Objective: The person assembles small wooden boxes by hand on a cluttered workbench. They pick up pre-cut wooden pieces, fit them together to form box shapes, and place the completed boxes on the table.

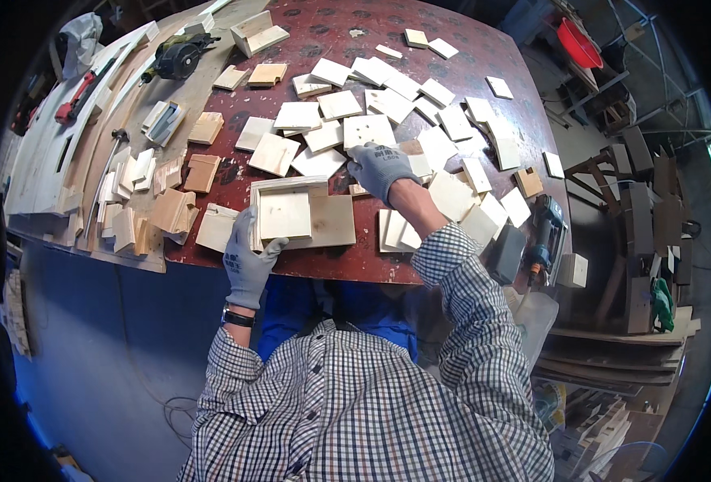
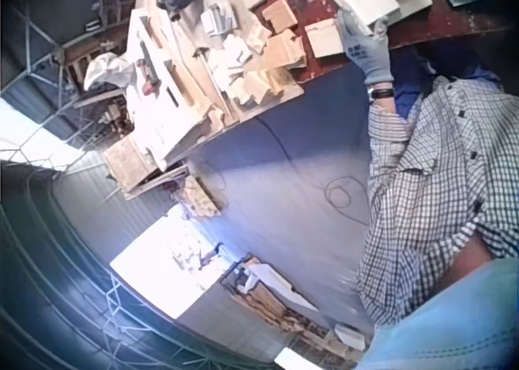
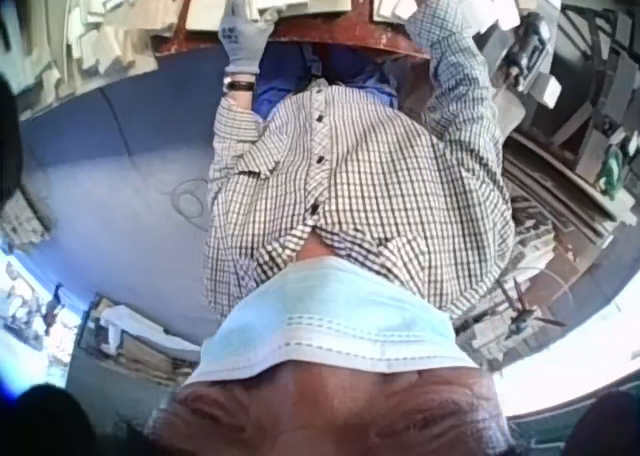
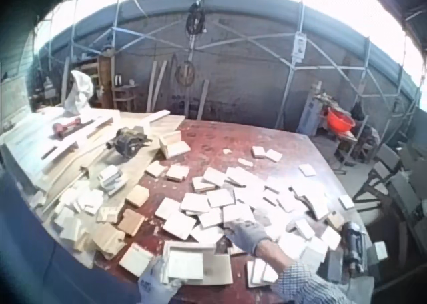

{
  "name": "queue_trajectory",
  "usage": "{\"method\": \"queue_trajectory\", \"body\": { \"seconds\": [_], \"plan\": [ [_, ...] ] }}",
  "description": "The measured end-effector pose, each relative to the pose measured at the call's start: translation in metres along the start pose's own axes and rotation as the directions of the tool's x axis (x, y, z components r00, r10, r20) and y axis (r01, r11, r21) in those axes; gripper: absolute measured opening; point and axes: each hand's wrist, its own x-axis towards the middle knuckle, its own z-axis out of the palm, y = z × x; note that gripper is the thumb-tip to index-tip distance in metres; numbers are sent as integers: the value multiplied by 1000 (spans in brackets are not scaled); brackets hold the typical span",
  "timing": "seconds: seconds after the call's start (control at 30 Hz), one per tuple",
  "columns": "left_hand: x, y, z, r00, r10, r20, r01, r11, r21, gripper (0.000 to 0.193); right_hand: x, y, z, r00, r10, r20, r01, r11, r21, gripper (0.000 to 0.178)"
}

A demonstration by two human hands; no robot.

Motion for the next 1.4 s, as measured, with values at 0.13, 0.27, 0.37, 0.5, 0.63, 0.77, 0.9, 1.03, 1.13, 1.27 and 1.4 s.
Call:
{"method": "queue_trajectory", "body": {
  "seconds": [0.13, 0.27, 0.37, 0.5, 0.63, 0.77, 0.9, 1.03, 1.13, 1.27, 1.4],
  "plan": [
    [1, 4, 0, 999, -18, 27, 18, 1000, 3, 80, -39, 16, 18, 999, 39, 6, -35, 945, -326, 33],
    [1, 4, -1, 999, -21, 31, 22, 1000, -11, 80, -47, 15, 20, 991, 91, 95, -50, 929, -368, 43],
    [0, 0, -3, 1000, -5, 27, 5, 1000, 5, 82, -40, 18, 17, 985, 128, 117, -89, 952, -292, 42],
    [2, 4, 0, 999, -13, 46, 13, 1000, 2, 84, -42, 28, 43, 976, 74, -206, -119, 969, -215, 32],
    [3, 10, -6, 994, -77, 80, 77, 997, 0, 86, -39, 18, 34, 990, 124, 70, -104, 965, -243, 33],
    [1, 7, -5, 995, -75, 70, 76, 997, -3, 87, -29, 35, 11, 961, 204, 186, -193, 978, -73, 29],
    [0, 8, -3, 995, -70, 66, 72, 997, -25, 85, -23, 50, 15, 944, 228, -238, -251, 965, -70, 39],
    [0, 8, -2, 991, -111, 81, 114, 993, -36, 84, -5, 43, 24, 926, 235, -296, -269, 960, -80, 73],
    [-1, 7, -5, 993, -101, 69, 102, 995, -22, 84, 13, 25, 41, 906, 230, -355, -283, 953, -105, 87],
    [2, 11, -3, 996, -67, 54, 68, 998, -13, 83, 30, 13, 52, 872, 365, -326, -410, 909, -76, 87],
    [1, 9, -4, 997, -68, 46, 69, 998, -15, 82, 40, 3, 41, 854, 464, -237, -484, 875, -31, 84]
  ]
}}
